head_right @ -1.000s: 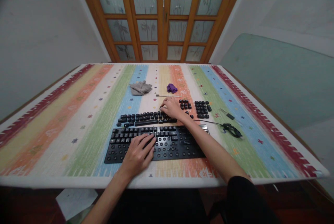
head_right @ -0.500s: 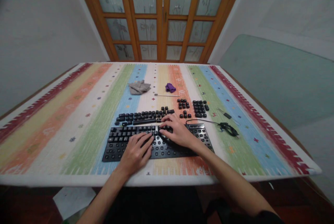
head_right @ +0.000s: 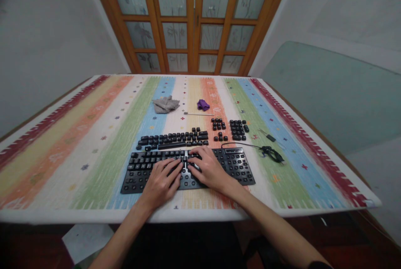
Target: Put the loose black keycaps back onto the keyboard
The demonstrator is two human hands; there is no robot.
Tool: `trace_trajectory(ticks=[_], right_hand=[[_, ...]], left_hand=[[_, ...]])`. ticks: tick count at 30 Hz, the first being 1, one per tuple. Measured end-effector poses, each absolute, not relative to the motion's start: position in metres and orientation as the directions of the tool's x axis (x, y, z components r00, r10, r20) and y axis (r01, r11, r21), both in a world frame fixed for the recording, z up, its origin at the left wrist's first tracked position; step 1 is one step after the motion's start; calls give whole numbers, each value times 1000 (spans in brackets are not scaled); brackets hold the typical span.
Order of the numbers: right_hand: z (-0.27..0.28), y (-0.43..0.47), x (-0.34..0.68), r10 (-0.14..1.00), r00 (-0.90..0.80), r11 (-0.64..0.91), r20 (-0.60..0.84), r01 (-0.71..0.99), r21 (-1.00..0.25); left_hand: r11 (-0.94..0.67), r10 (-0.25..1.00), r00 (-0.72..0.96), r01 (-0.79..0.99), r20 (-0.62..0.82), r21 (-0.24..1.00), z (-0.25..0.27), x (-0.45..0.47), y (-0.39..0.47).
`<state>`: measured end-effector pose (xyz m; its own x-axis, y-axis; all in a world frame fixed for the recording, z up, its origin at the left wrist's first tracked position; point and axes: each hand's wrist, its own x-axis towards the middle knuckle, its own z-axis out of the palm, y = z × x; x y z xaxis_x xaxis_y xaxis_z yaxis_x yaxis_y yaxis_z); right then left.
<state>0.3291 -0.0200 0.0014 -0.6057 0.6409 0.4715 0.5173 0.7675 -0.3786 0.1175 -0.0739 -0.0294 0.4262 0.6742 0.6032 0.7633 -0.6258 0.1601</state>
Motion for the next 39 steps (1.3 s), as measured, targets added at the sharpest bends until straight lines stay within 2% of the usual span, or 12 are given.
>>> trace_trajectory(ticks=[11,25,32,39], right_hand=[[-2,-23,324,577,-667,809,470,547,-217],[0,-26,320,528,-710,836,466,531,-137],[-1,-23,315,471,-765,858,439,513,-27],[-2,-19,313,472,-777,865,417,499,-49]], left_hand=[[-633,671,454,762,586,135,-28,121,-75],[-666,653,482,732,584,141,-31,128,-74],[-669,654,475,727,589,157,-31,129,-74],[-659,662,469,735,584,157,-34,130,-74]])
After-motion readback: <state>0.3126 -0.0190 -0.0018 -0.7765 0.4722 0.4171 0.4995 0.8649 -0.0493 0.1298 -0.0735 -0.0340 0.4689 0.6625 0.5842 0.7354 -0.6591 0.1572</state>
